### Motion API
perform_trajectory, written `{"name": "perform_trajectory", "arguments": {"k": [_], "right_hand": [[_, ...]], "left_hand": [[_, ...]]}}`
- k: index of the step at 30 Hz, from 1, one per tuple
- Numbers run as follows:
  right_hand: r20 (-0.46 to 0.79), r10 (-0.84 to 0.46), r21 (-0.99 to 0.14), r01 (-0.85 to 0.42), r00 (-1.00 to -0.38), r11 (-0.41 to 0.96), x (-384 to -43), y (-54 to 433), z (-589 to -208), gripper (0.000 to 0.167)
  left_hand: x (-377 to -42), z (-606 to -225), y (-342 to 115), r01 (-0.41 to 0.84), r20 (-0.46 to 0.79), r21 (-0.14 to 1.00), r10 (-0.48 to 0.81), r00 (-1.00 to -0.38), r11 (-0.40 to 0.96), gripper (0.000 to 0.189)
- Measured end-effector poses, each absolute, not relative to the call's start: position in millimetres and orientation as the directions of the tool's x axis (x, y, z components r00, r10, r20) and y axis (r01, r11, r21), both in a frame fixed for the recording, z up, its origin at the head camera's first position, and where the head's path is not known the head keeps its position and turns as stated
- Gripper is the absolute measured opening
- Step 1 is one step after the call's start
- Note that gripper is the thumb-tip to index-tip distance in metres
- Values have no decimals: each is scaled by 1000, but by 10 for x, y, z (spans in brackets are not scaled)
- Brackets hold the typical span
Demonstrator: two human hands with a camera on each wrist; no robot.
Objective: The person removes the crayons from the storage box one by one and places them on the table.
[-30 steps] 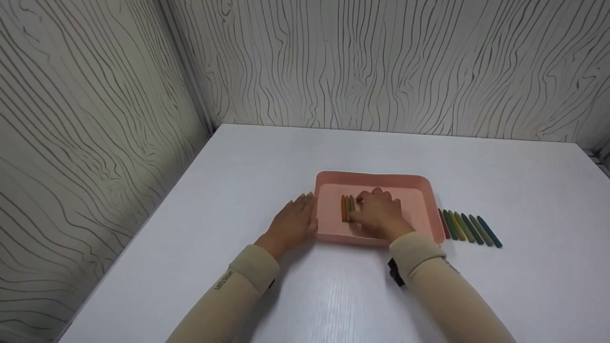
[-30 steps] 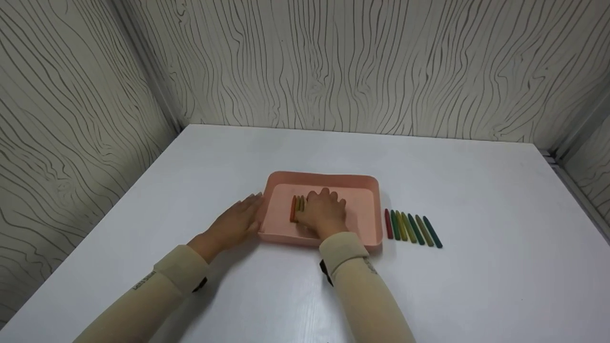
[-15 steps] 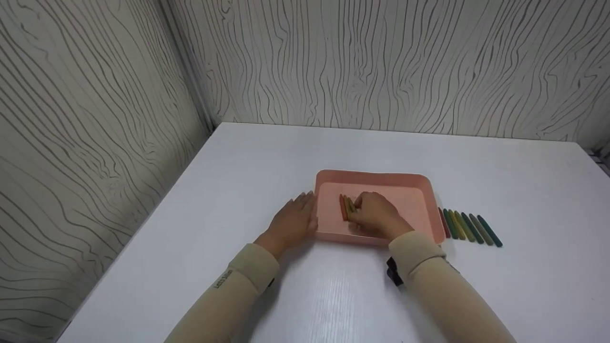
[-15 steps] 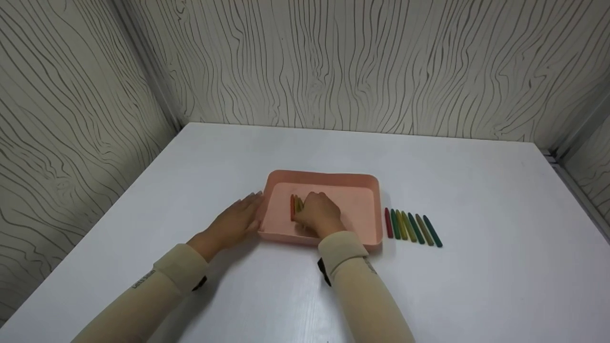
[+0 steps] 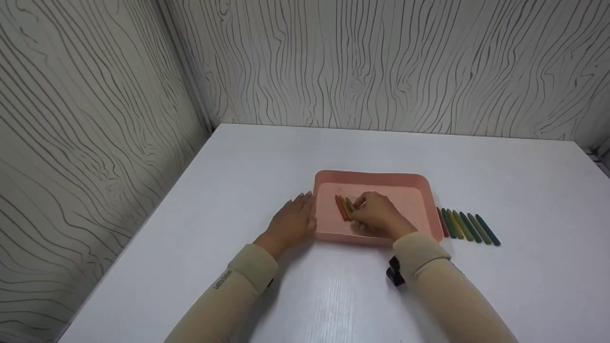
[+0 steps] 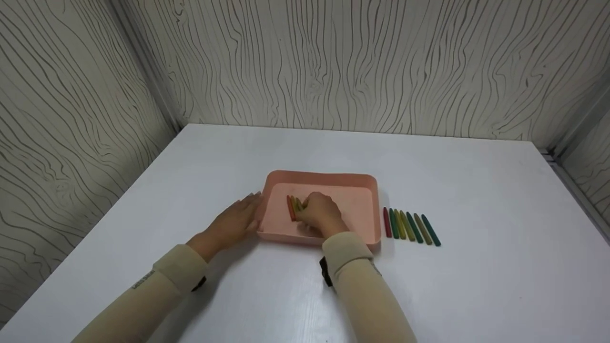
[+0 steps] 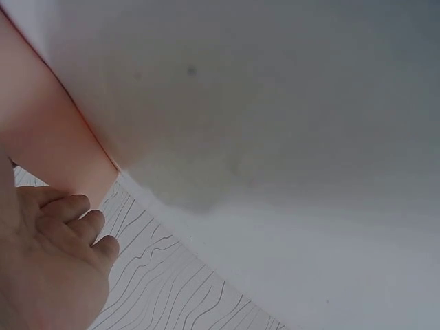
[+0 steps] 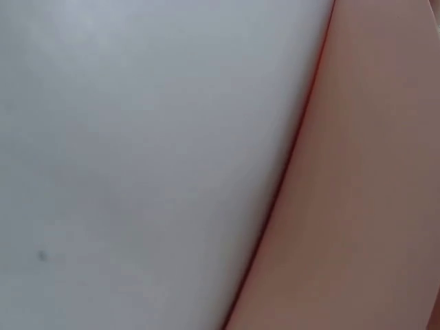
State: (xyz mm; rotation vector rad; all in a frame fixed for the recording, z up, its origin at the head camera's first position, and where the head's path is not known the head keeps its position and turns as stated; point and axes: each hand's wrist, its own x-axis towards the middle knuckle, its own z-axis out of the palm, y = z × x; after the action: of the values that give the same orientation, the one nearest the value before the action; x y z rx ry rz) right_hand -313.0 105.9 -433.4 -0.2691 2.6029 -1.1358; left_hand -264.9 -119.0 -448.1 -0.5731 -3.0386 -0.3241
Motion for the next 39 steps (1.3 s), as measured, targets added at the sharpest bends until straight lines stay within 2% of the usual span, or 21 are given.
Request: {"name": "perform_trajectory", "arguments": {"k": [5,11,18,34,39], "right_hand": [[-153,-284,-725,-88,-947,683,-3139,1127,-4272,35],[-135,-279,-713,-103,-951,694,-3168,1314,-4104,41],[-89,-304,-745,-139,-948,653,-3185,1659,-3934,44],[-126,-205,-637,-80,-971,767,-3108,2496,-3829,54],[-109,-206,-619,-95,-972,780,-3063,2726,-3871,51]], "left_hand": [[-2650,-4500,-1194,366,75,189,358,-931,911,56],[-2654,-4480,-1193,368,81,183,359,-930,912,55],[-2663,-4486,-1196,361,65,198,355,-932,911,56],[-2666,-4502,-1211,380,97,213,368,-925,900,55],[-2660,-4506,-1209,382,107,213,367,-924,899,55]]}}
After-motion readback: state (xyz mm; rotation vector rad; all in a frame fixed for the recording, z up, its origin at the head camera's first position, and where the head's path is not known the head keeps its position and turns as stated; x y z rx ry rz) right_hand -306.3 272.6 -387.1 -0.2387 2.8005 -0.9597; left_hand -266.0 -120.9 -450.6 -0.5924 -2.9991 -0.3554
